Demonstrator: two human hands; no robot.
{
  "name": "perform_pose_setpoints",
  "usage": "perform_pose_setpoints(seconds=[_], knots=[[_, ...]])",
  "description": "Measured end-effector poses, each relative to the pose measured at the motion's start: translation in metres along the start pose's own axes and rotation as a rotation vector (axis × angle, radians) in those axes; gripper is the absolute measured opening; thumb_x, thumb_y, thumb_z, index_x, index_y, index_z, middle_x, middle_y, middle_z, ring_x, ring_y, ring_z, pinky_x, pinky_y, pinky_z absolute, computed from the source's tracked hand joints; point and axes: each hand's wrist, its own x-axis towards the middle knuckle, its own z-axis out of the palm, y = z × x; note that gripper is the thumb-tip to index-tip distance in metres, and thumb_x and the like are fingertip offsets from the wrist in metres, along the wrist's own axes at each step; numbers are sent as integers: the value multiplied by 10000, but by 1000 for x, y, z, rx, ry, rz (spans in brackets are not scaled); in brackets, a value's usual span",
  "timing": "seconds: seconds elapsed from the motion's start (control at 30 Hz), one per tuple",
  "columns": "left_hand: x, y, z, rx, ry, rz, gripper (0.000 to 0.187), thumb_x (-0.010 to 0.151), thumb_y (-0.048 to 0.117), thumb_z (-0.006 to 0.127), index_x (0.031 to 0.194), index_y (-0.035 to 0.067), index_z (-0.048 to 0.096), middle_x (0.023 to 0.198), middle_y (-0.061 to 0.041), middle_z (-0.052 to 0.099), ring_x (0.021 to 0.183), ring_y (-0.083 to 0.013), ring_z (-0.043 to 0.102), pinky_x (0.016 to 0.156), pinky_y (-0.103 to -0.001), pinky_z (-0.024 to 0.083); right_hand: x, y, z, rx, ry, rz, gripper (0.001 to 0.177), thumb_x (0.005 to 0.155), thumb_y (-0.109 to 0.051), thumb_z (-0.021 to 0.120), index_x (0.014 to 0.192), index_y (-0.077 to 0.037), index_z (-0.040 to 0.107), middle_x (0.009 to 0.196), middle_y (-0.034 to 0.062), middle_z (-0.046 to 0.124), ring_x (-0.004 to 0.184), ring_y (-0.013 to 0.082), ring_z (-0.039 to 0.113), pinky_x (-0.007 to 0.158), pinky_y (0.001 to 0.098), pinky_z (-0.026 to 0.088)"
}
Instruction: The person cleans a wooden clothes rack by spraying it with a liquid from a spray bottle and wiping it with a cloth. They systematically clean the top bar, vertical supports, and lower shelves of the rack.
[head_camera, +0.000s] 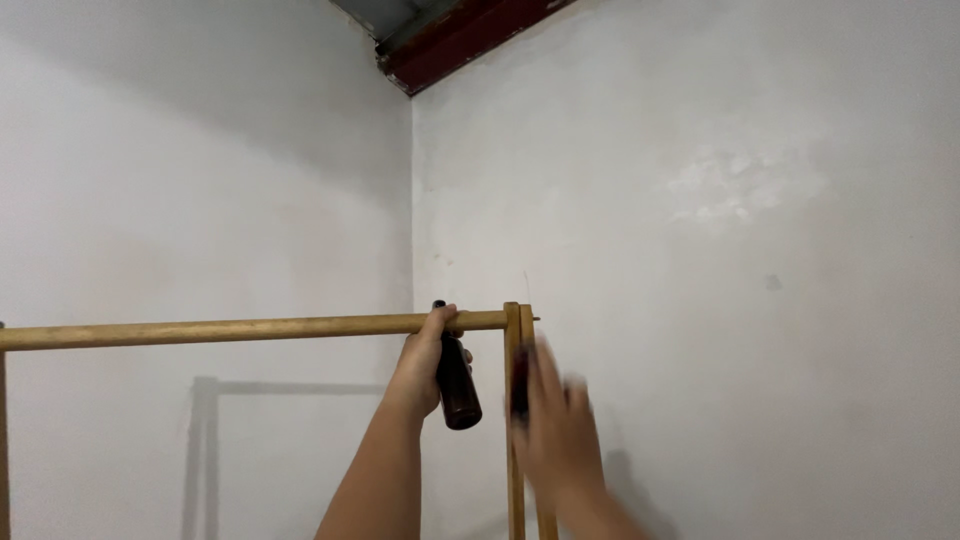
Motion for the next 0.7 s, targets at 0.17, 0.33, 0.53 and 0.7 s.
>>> perform_pose_setpoints(seconds=[0.17,0.33,0.53,0.7], knots=[[8,-7,-4,-29,-17,-11,430,859,446,680,968,36,607,723,-94,553,613,-215,597,557,-380,527,93,-22,-35,-108,-3,22,672,943,-263,640,1506,-90,315,1678,4,199,998,305,483,932,404,475],[17,-10,-5,-13,28,-54,455,841,471,678,955,38,600,673,-132,572,581,-244,586,559,-384,532,19,17,20,76,80,15,949,893,-317,726,1697,-77,282,1408,73,434,1021,331,509,919,431,482],[11,-8,-3,32,105,27,437,870,475,649,966,52,589,705,-63,573,611,-198,598,565,-375,534,-65,59,67,-20,-212,-176,643,957,-333,666,1453,-26,397,1711,58,166,966,343,494,942,395,473],[8,-4,-4,29,50,8,443,892,476,640,958,40,588,681,-79,540,606,-200,596,563,-368,530,41,4,4,51,85,-152,831,820,-188,694,1538,8,323,1679,43,202,1066,368,473,938,458,428]])
